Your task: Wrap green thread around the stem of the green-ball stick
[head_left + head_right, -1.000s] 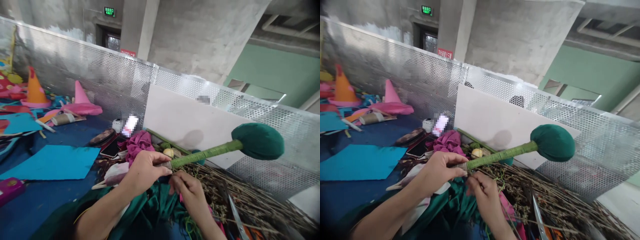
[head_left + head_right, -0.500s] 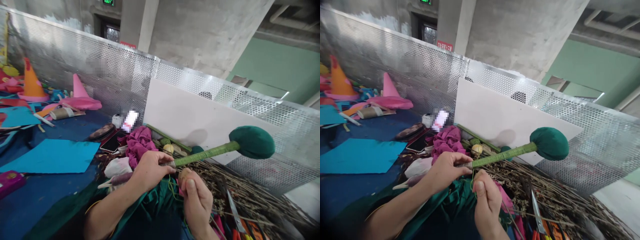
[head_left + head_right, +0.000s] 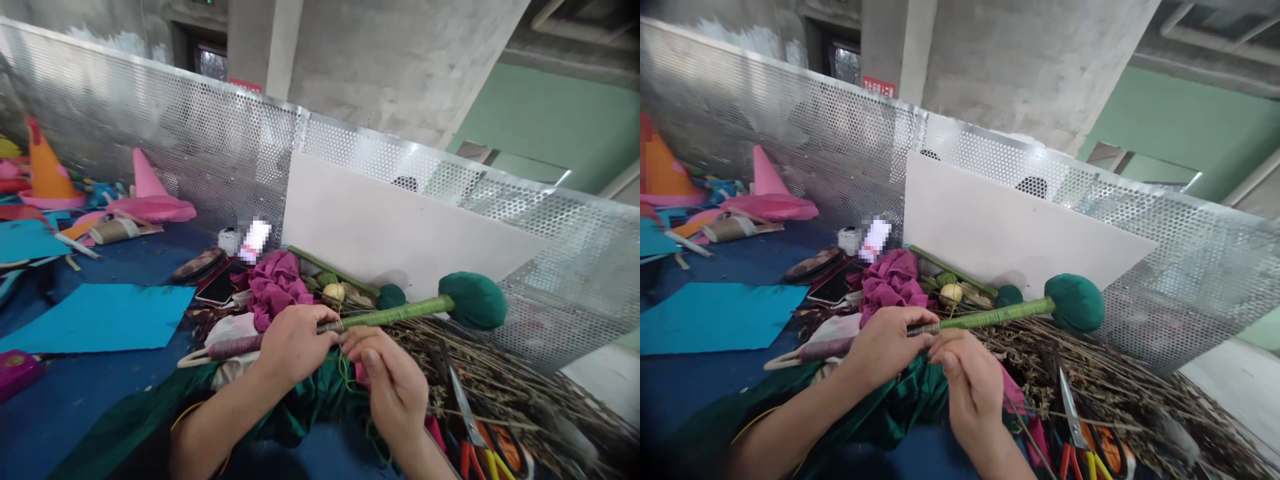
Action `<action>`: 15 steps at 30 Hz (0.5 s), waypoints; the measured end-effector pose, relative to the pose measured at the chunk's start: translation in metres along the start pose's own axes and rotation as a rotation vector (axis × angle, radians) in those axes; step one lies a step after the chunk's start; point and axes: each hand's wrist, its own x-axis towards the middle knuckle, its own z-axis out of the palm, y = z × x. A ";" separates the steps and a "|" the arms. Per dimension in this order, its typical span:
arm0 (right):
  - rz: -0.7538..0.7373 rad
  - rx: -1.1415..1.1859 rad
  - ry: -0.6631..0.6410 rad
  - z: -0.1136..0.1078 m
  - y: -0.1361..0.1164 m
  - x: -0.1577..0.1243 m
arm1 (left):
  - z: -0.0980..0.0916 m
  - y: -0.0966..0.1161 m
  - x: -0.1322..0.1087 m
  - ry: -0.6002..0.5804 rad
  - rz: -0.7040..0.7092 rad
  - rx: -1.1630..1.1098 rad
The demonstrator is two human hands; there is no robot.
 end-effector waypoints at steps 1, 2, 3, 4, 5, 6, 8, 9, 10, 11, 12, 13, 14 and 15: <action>-0.003 0.009 -0.004 -0.005 0.001 0.004 | 0.000 0.001 -0.001 -0.004 0.014 0.047; -0.007 0.001 -0.001 -0.010 0.002 0.007 | 0.001 0.001 -0.003 -0.009 0.025 0.092; -0.007 -0.019 0.001 -0.013 0.003 0.009 | 0.002 0.002 -0.004 -0.015 0.037 0.135; -0.004 -0.043 0.001 -0.017 0.004 0.012 | 0.002 0.003 -0.005 -0.021 0.048 0.173; 0.000 -0.062 -0.001 -0.019 0.005 0.013 | 0.004 0.004 -0.006 -0.029 0.055 0.205; 0.008 -0.072 -0.004 -0.020 0.007 0.015 | 0.005 0.005 -0.007 -0.039 0.058 0.230; 0.028 -0.074 -0.013 -0.021 0.009 0.016 | 0.007 0.007 -0.008 -0.056 0.069 0.264; 0.038 -0.074 -0.017 -0.022 0.010 0.017 | 0.008 0.007 -0.009 -0.062 0.084 0.275; 0.047 -0.075 -0.016 -0.022 0.010 0.017 | 0.009 0.008 -0.009 -0.064 0.105 0.286; 0.055 -0.080 -0.010 -0.022 0.011 0.018 | 0.009 0.008 -0.009 -0.063 0.132 0.302; 0.062 -0.088 -0.003 -0.022 0.011 0.018 | 0.010 0.007 -0.009 -0.056 0.158 0.325; 0.071 -0.097 0.006 -0.023 0.012 0.019 | 0.011 0.007 -0.010 -0.045 0.181 0.358; 0.081 -0.107 0.011 -0.023 0.012 0.019 | 0.011 0.006 -0.010 -0.030 0.203 0.396; 0.094 -0.115 0.014 -0.024 0.012 0.020 | 0.012 0.005 -0.011 -0.011 0.227 0.435</action>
